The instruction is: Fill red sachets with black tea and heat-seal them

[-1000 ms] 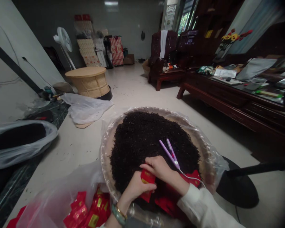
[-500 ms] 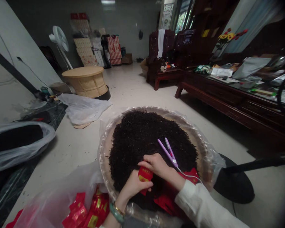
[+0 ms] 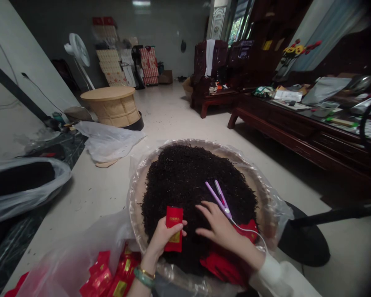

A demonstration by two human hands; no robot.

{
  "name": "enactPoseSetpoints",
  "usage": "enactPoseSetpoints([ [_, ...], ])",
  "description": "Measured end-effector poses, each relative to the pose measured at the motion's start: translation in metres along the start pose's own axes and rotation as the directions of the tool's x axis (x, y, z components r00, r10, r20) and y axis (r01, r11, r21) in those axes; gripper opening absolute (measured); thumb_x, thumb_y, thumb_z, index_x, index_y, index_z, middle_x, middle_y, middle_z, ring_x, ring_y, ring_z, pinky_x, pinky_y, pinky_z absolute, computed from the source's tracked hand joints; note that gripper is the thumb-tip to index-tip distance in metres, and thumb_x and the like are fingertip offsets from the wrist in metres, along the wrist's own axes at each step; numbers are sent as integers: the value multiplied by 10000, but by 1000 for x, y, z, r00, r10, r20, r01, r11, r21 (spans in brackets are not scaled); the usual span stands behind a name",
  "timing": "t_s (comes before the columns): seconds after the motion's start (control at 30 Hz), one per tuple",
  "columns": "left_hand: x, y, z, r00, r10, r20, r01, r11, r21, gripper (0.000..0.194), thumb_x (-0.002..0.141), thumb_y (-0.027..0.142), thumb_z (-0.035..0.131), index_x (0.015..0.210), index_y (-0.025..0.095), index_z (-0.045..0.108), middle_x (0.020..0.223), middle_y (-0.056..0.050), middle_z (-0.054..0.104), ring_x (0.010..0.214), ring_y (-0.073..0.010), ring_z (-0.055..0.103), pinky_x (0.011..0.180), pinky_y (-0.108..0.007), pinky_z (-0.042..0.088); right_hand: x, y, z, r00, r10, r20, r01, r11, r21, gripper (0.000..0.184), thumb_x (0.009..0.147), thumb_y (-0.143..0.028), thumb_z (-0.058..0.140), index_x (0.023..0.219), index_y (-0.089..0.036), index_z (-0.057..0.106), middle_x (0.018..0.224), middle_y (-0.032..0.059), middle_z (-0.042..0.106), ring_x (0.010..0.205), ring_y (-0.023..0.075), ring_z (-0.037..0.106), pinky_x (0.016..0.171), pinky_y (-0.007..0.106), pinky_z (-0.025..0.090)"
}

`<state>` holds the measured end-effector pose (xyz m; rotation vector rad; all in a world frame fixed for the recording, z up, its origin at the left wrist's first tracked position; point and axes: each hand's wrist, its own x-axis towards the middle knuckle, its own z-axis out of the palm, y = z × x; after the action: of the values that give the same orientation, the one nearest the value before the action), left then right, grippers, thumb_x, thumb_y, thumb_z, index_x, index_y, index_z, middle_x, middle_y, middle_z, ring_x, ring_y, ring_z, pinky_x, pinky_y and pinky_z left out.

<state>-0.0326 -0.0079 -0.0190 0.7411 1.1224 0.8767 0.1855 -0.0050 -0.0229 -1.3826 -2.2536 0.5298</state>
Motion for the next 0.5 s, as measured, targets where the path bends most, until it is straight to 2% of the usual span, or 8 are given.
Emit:
enactPoseSetpoints([
  [0.07, -1, 0, -4, 1000, 8, -20, -8, 1000, -10, 586, 509, 425, 866, 938, 104, 627, 963, -175, 744, 601, -193, 700, 572, -279, 527, -22, 13, 10, 999, -46, 29, 49, 992, -118, 807, 677, -474, 760, 1367, -204, 441, 1412, 191, 409, 1290, 373, 392, 1004, 520, 410],
  [0.1, -2, 0, -5, 1000, 13, -24, -13, 1000, -14, 588, 505, 419, 869, 940, 102, 632, 970, -177, 743, 606, -193, 702, 580, -280, 529, -28, 19, 13, 999, -47, 1, 46, 985, -165, 786, 709, -459, 738, 1383, -212, 418, 1429, 187, 387, 1305, 371, 375, 1011, 520, 403],
  [0.2, -3, -1, 0, 1000, 21, 3, -21, 999, -25, 563, 511, 410, 869, 919, 93, 645, 969, -184, 744, 606, -195, 702, 589, -285, 533, -26, 38, 9, 976, 58, -210, -121, 946, -301, 614, 853, -404, 586, 1392, -188, 385, 1389, 208, 418, 1266, 363, 417, 991, 522, 404],
  [0.27, -3, -3, 5, 999, 26, 28, -25, 999, -32, 547, 517, 410, 867, 905, 91, 651, 968, -188, 743, 599, -198, 701, 583, -289, 532, -12, 51, 0, 940, 161, -299, -268, 894, -359, 597, 872, -390, 547, 1394, -158, 372, 1344, 238, 451, 1183, 374, 485, 920, 514, 440],
  [0.4, -2, -6, 11, 999, 24, 41, -21, 998, -53, 556, 509, 403, 872, 916, 91, 660, 970, -192, 740, 598, -204, 702, 578, -287, 527, 19, 69, -12, 920, 332, -206, -390, 816, -427, 571, 865, -292, 534, 1382, -109, 377, 1088, 204, 608, 923, 310, 607, 777, 415, 484],
  [0.5, 0, -12, 12, 999, 14, 47, -10, 997, -81, 599, 486, 405, 881, 947, 92, 662, 983, -195, 736, 593, -207, 702, 565, -284, 523, 31, 70, -10, 898, 400, -181, -439, 792, -425, 547, 857, -266, 529, 1360, -93, 400, 986, 163, 619, 874, 277, 611, 719, 353, 477],
])
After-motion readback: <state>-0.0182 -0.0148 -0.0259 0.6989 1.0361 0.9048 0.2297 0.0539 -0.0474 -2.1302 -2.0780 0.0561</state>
